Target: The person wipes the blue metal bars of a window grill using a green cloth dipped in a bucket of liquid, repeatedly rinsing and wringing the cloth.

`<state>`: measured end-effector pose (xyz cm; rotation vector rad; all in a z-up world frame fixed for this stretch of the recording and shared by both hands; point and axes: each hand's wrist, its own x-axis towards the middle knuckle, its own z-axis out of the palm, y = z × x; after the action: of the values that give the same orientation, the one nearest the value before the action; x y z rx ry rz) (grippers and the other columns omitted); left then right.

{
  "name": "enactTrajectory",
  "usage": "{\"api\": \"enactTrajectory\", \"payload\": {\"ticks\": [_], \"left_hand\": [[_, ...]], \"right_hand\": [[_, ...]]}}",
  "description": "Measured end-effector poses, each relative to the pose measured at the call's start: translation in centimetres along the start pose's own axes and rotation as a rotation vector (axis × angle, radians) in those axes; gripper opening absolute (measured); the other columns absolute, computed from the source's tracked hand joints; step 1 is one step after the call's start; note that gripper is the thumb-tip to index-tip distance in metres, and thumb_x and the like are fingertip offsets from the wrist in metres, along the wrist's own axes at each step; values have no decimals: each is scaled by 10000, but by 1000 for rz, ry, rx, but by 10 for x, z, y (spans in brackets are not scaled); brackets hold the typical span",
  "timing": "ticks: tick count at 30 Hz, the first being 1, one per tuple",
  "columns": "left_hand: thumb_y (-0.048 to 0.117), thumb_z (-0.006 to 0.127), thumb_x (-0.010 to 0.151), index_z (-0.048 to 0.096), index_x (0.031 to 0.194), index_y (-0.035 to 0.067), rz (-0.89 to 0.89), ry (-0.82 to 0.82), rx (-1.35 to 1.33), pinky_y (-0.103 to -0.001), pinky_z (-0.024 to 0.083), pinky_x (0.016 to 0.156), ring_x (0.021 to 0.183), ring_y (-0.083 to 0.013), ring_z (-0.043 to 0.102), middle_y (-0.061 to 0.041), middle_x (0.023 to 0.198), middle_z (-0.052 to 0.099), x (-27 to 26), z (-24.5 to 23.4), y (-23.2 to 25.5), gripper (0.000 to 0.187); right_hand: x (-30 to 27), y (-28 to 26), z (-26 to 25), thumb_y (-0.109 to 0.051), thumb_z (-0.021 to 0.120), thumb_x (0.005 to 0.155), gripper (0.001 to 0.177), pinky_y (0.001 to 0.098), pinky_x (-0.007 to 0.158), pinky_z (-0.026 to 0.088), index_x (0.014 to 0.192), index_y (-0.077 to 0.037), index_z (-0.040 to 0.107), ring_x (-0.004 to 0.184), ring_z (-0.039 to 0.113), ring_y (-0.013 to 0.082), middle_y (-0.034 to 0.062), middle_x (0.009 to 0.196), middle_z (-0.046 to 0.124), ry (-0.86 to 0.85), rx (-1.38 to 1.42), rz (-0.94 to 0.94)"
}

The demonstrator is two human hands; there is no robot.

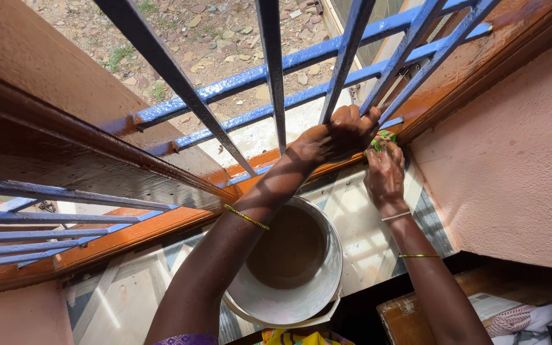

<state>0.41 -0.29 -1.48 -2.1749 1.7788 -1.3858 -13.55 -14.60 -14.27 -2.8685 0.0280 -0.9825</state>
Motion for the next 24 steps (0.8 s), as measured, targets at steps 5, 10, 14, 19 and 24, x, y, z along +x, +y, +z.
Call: {"api": "enactTrajectory", "payload": {"ticks": [5,10,14,19,24], "left_hand": [[257,556,1044,608,969,26,-48,-40,-46,-270,291,476,538,-82,455,70,628,342,4,-7,0,248],[235,570,1026,609,965,20,-9,-86,-29,-253,283,457,521,-54,432,91,627,342,5,-10,1,227],[253,586,1009,629,1049,24,-4,-103,-85,-248,351,462,561,-67,487,43,739,464,-2,-13,2,237],[307,683,839,622,1081,222,90,-105,-461,-316,540,803,1046,-181,680,13,1310,644,-11,-54,-9,263],[536,819,735,726,1120,120,-118,-651,-1302,-400,555,898,1078,-247,679,-77,1156,708,-51,-126,-39,574]], "right_hand": [[6,8,-2,55,585,938,204,456,997,551,1114,30,685,1211,588,394,272,1227,680,-32,-26,-11],[19,35,43,25,564,960,113,494,930,537,1002,62,662,1033,607,378,245,1017,636,-335,-65,138],[22,29,48,21,579,866,164,539,936,493,999,80,653,1007,578,437,283,1055,609,-234,123,299],[17,1,0,66,581,776,392,486,947,510,1160,111,646,1098,569,437,277,1191,591,-134,244,331],[10,6,-52,87,600,883,431,387,1039,530,1260,-57,750,1168,614,308,160,1289,643,-259,400,379]]}}
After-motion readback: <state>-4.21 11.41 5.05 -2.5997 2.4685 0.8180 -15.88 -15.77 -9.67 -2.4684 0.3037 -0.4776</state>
